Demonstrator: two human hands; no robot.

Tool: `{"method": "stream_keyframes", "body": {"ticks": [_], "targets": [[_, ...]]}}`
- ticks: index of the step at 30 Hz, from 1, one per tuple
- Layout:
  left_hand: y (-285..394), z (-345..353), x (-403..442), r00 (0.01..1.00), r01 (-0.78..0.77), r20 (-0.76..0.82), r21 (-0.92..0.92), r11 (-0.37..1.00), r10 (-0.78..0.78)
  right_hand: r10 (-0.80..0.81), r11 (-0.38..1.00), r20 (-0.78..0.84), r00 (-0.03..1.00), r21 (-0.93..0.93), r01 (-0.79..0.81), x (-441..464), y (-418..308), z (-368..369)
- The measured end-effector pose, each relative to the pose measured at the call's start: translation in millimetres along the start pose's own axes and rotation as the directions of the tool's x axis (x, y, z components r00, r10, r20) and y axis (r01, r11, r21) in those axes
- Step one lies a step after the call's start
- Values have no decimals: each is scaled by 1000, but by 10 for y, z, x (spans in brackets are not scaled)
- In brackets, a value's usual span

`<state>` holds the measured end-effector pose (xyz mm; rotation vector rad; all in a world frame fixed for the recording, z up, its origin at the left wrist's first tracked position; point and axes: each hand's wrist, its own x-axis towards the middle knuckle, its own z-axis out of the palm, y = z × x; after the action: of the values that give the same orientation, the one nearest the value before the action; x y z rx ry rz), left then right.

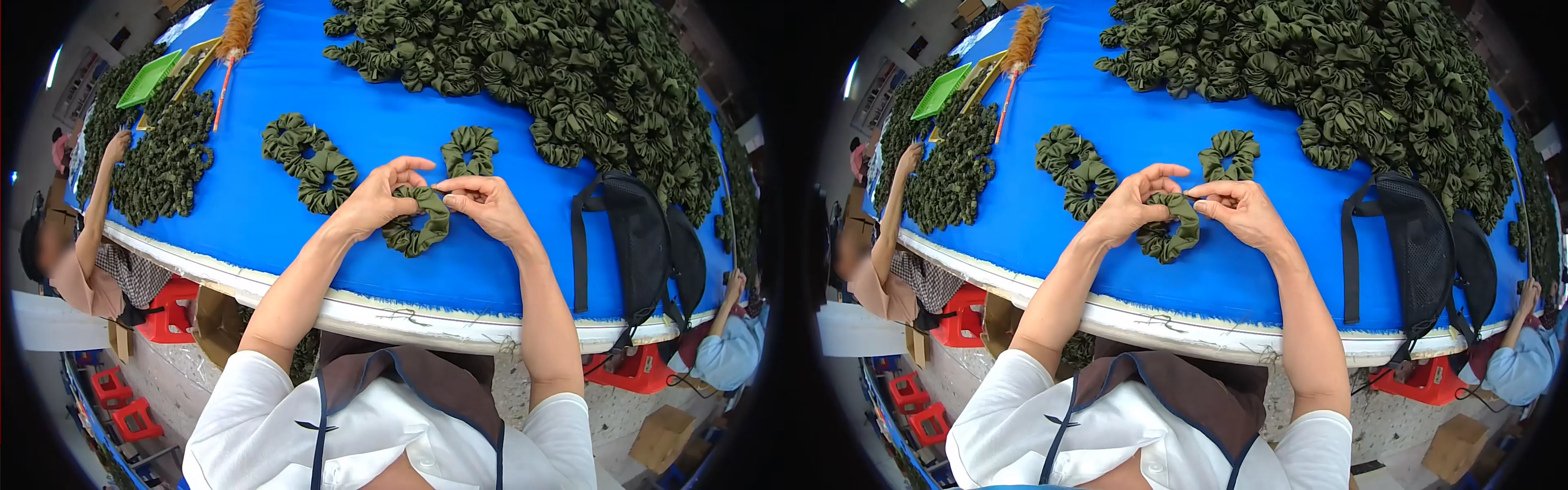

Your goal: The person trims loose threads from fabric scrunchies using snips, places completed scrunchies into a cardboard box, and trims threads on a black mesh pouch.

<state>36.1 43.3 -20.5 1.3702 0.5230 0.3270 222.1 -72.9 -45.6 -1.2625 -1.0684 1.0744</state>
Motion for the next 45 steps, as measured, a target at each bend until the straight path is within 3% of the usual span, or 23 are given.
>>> {"method": "stream_keyframes", "body": {"ticks": [8, 12, 17, 27, 33, 37, 38, 42, 43, 45], "targets": [[69, -5, -26, 1000, 22, 17, -17, 1000, -22, -3, 995, 51, 999, -101, 8, -26, -106, -15], [59, -19, -20, 999, -33, -3, -75, 997, 33, -114, 993, -82, 990, 6, 115, -4, -108, 21], [58, -23, -12, 996, -84, 0, -97, 992, 84, -49, 997, -59, 997, 63, 53, -29, -193, 37], [48, 5, -6, 991, -122, 23, -234, 965, 130, -83, 985, -60, 995, 148, 91, -49, -136, 224], [48, -2, -2, 988, -154, -23, -162, 975, 152, -108, 977, -118, 987, 170, 127, -49, -186, 183], [91, -14, -37, 990, -130, -53, 52, 990, 133, -285, 937, -118, 951, -243, 251, -74, -281, 194], [86, -12, -42, 990, -128, -53, 51, 990, 131, -283, 938, -118, 952, -243, 249, -79, -278, 195], [74, 0, -45, 988, -149, -33, 126, 981, 154, -367, 776, 1, 930, -552, 307, -99, -270, 171], [66, 2, -39, 987, -150, -32, 126, 981, 155, -368, 775, 1, 930, -553, 307, -96, -255, 156], [28, -7, -21, 985, -130, -101, 95, 987, 139, -305, 911, -132, 943, -330, 249, -60, -176, 114]]}}
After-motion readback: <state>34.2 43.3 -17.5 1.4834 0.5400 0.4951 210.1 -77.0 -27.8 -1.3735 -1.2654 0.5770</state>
